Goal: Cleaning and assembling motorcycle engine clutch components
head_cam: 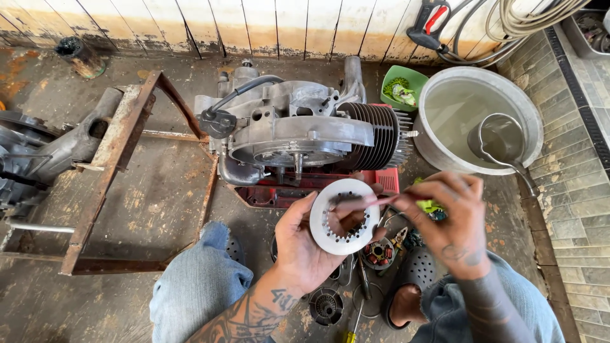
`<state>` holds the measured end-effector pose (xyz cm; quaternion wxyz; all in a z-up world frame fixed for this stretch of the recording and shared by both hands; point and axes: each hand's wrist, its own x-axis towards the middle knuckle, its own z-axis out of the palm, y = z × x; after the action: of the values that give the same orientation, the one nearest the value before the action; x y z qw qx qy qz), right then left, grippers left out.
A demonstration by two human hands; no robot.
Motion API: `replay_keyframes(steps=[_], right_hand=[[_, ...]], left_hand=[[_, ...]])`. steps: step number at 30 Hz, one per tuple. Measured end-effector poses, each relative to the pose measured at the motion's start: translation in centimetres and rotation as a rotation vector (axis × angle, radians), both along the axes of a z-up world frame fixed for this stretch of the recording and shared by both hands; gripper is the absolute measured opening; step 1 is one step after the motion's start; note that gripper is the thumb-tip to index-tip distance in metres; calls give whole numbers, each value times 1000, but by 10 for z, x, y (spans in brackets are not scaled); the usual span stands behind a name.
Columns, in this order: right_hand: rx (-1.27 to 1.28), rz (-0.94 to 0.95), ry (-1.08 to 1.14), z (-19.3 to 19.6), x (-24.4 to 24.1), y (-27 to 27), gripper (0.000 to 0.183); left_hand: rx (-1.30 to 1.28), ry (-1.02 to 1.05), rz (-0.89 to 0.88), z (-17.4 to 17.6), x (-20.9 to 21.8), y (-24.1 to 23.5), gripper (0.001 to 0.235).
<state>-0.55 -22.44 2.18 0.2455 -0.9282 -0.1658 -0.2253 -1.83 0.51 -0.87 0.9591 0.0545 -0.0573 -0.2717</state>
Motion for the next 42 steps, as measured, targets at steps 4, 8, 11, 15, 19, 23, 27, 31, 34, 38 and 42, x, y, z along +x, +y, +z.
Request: replay_keyframes(steps=[4, 8, 11, 15, 19, 23, 27, 31, 34, 38, 42], right_hand=[[109, -44, 37, 7, -1, 0, 19], [-39, -21, -28, -2, 0, 4, 26], [11, -45, -5, 6, 0, 1, 23], [-12, 43, -15, -15, -1, 6, 28], [-21, 25, -6, 1, -1, 7, 31], [56, 2, 10, 4, 0, 8, 19], [-41, 112, 10, -1, -6, 21, 27], [38, -12, -2, -1, 4, -2, 25], [29, -5, 18, 1, -1, 9, 25], [-23, 100, 14, -2, -4, 13, 26], [21, -6, 17, -3, 2, -5, 26]], left_hand=[[10, 71, -25, -4, -1, -2, 60], [32, 111, -22, -4, 0, -2, 72], [39, 135, -25, -5, -2, -2, 69], [145, 197, 9, -3, -1, -4, 69], [86, 134, 22, -5, 1, -4, 67], [69, 105, 18, -4, 1, -5, 62], [129, 189, 48, -3, 3, -7, 66], [90, 64, 34, -3, 1, -6, 60], [73, 85, 27, -8, 3, -6, 62], [145, 244, 58, -6, 4, -5, 60], [89, 89, 27, -2, 1, -4, 61]])
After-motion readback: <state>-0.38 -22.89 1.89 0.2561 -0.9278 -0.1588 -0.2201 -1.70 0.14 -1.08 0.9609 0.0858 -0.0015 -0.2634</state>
